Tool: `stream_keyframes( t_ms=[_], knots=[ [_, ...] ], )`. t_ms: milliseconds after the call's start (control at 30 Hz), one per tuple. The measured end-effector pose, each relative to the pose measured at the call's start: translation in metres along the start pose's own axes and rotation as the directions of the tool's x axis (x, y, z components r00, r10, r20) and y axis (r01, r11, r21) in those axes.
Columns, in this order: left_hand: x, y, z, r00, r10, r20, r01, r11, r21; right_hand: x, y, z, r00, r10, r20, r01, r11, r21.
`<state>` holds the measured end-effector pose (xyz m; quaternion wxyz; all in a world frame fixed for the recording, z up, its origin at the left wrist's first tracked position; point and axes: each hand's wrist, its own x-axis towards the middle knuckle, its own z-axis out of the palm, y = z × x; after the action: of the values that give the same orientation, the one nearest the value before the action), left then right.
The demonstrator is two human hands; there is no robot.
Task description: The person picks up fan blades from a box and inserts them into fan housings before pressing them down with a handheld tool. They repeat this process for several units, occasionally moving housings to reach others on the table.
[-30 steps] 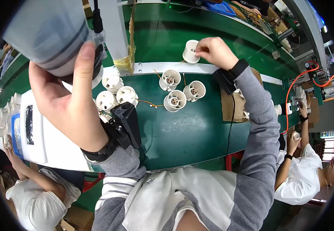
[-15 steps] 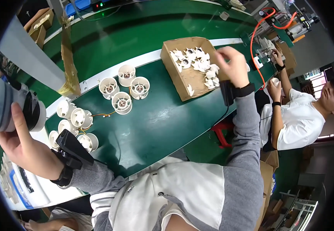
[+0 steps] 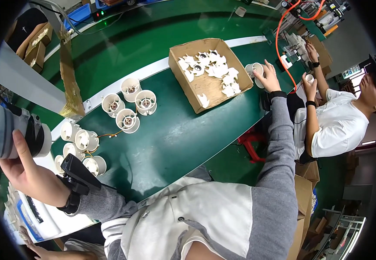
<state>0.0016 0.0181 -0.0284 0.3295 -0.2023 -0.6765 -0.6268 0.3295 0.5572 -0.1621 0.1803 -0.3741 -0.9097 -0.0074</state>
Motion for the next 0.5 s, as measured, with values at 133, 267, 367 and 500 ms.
stream_keyframes(
  t_ms=[133, 267, 367, 500],
  knots=[
    [0.0, 0.002, 0.005, 1.0, 0.0, 0.014, 0.0, 1.0, -0.01, 0.002, 0.007, 0.006, 0.997, -0.003, -0.081, 0.019, 0.98, 0.197],
    [0.0, -0.002, 0.0, 0.999, 0.0, 0.033, 0.0, 1.0, 0.003, 0.007, -0.003, 0.003, 0.983, 0.062, -0.175, -0.044, 0.993, 0.108],
    [0.001, -0.003, -0.003, 0.999, 0.003, 0.04, -0.003, 1.0, 0.007, 0.006, -0.017, -0.006, 0.958, 0.08, -0.276, -0.124, 0.982, -0.145],
    [0.001, -0.004, -0.005, 0.999, 0.013, 0.038, -0.013, 1.0, 0.008, -0.001, -0.036, -0.014, 0.923, 0.099, -0.371, -0.189, 0.958, -0.214]
  ],
)
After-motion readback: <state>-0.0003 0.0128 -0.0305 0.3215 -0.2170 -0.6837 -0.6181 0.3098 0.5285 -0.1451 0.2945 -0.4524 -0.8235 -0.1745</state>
